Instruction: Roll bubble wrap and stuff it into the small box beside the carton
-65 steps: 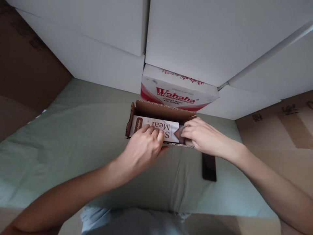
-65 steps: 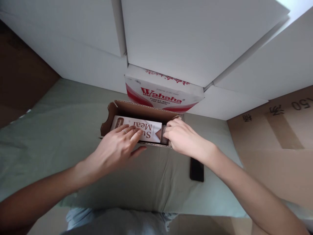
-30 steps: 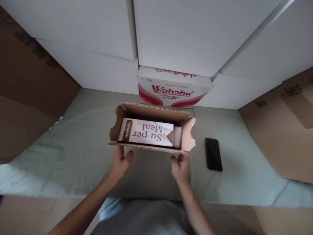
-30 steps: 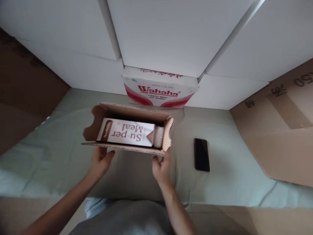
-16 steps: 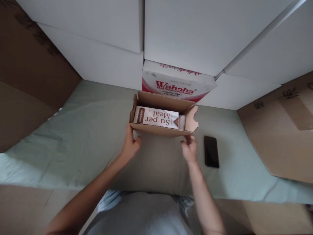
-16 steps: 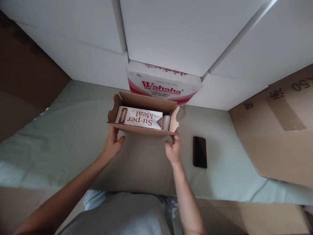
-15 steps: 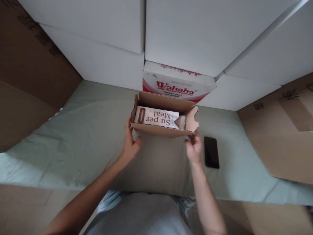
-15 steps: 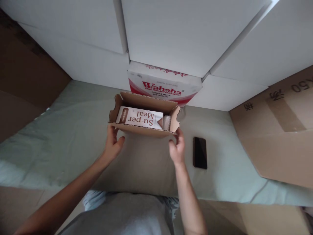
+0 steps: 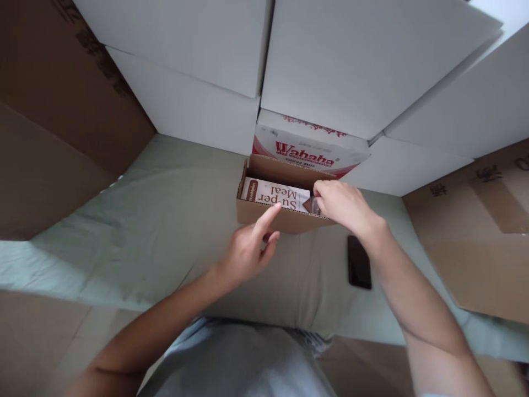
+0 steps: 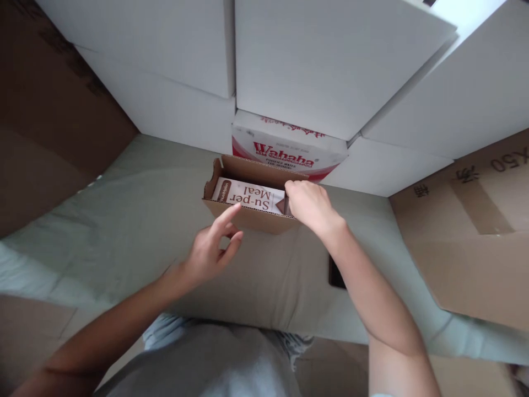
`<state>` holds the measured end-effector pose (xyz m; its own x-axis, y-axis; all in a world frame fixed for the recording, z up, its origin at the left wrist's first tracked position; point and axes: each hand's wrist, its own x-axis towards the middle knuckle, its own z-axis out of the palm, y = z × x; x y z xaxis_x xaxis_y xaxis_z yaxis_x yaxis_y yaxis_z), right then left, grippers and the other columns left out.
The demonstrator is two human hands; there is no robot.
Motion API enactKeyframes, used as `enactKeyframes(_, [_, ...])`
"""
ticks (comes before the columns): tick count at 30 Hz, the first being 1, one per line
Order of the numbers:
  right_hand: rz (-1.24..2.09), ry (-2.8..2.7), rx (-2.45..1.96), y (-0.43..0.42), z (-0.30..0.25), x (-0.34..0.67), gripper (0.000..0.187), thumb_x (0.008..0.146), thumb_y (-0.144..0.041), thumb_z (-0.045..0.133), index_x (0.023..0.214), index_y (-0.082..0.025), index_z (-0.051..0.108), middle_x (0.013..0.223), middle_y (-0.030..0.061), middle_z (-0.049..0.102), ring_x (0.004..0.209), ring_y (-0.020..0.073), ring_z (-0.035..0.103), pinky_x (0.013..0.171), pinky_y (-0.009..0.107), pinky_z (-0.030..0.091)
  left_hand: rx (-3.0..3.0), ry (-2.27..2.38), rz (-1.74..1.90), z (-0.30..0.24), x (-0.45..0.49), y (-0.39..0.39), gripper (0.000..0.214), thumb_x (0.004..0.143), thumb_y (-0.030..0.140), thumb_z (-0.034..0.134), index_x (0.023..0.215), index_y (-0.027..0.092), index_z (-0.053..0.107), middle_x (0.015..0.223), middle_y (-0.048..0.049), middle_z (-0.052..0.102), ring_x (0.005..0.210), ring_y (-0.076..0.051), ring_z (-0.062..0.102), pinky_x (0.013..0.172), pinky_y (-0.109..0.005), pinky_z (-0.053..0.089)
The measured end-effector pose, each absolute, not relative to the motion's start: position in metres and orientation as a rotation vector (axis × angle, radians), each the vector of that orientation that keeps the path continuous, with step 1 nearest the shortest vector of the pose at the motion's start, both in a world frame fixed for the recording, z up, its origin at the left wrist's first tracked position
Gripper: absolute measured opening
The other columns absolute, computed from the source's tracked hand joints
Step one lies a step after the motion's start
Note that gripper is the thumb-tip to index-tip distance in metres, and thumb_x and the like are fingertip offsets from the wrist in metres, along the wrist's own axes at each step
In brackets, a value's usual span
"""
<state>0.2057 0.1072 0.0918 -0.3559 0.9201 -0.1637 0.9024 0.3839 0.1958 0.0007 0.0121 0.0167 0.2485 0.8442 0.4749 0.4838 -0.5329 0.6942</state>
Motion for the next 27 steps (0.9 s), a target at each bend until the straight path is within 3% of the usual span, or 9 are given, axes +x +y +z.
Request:
enactKeyframes(2, [0.142, 2.321, 1.552, 0.11, 0.09, 0.203, 0.02, 0.08, -0.01, 0.044, 0.089, -0.014, 0.062, 0.085, 0.0113, 0.067, 0.074, 0.0225, 0.062, 0.059, 0.03, 0.038, 2.175, 1.32, 1.07, 0.023, 0.002, 0.021, 0.052, 0.091, 0.022, 0.044, 0.139, 0.012, 0.028, 0.067, 0.0012, 0.064, 0.053, -0.01, 0.056, 0.053, -0.021, 0.043])
enactKeyframes(7, [0.112, 2.32, 1.469, 0.113, 0.085, 0.207, 0.016, 0.079, -0.016, 0.046, 0.084, -0.016, 0.062, 0.083, 0.0116, 0.063, 0.072, 0.0215, 0.058, 0.059, 0.03, 0.034, 2.265, 1.525, 0.898, 0.031, 0.004, 0.036, 0.024, 0.091, 0.026, 0.047, 0.11, 0.014, 0.055, 0.066, -0.0021, 0.068, 0.052, -0.014, 0.063, 0.046, -0.022, 0.039])
enactKeyframes(12, [-0.078, 2.515, 1.587, 0.11, 0.081, 0.222, 0.014, 0.075, -0.026, 0.051, 0.085, -0.02, 0.058, 0.081, 0.0056, 0.058, 0.071, 0.0184, 0.053, 0.06, 0.028, 0.036, 2.3, 1.6, 0.844, 0.028, 0.007, 0.041, 0.016, 0.091, 0.025, 0.045, 0.096, 0.016, 0.058, 0.062, -0.0018, 0.067, 0.051, -0.015, 0.063, 0.044, -0.021, 0.036])
enactKeyframes(18, [-0.209, 3.1, 1.733, 0.099, 0.079, 0.241, 0.023, 0.06, -0.01, 0.049, 0.08, -0.019, 0.055, 0.074, 0.0012, 0.054, 0.072, 0.0166, 0.05, 0.067, 0.029, 0.042, 2.312, 1.6, 0.889, 0.023, 0.012, 0.043, 0.017, 0.091, 0.025, 0.045, 0.093, 0.016, 0.059, 0.062, -0.0024, 0.066, 0.052, -0.015, 0.062, 0.045, -0.022, 0.038])
enactKeyframes(21, [-0.1, 3.328, 1.852, 0.092, 0.081, 0.246, 0.021, 0.059, -0.009, 0.048, 0.075, -0.021, 0.055, 0.068, -0.0004, 0.053, 0.069, 0.017, 0.048, 0.065, 0.032, 0.042, 2.316, 1.586, 0.917, 0.02, 0.015, 0.044, 0.018, 0.092, 0.025, 0.044, 0.094, 0.016, 0.059, 0.062, -0.0028, 0.066, 0.052, -0.015, 0.062, 0.047, -0.022, 0.039])
enactKeyframes(27, [0.458, 3.568, 2.247, 0.048, 0.107, 0.245, 0.019, 0.06, -0.014, 0.054, 0.075, -0.025, 0.058, 0.065, -0.0005, 0.051, 0.068, 0.0198, 0.05, 0.065, 0.038, 0.043, 2.321, 1.562, 1.003, 0.017, 0.016, 0.047, 0.022, 0.09, 0.021, 0.043, 0.105, 0.015, 0.057, 0.065, -0.0021, 0.067, 0.052, -0.013, 0.061, 0.047, -0.021, 0.039])
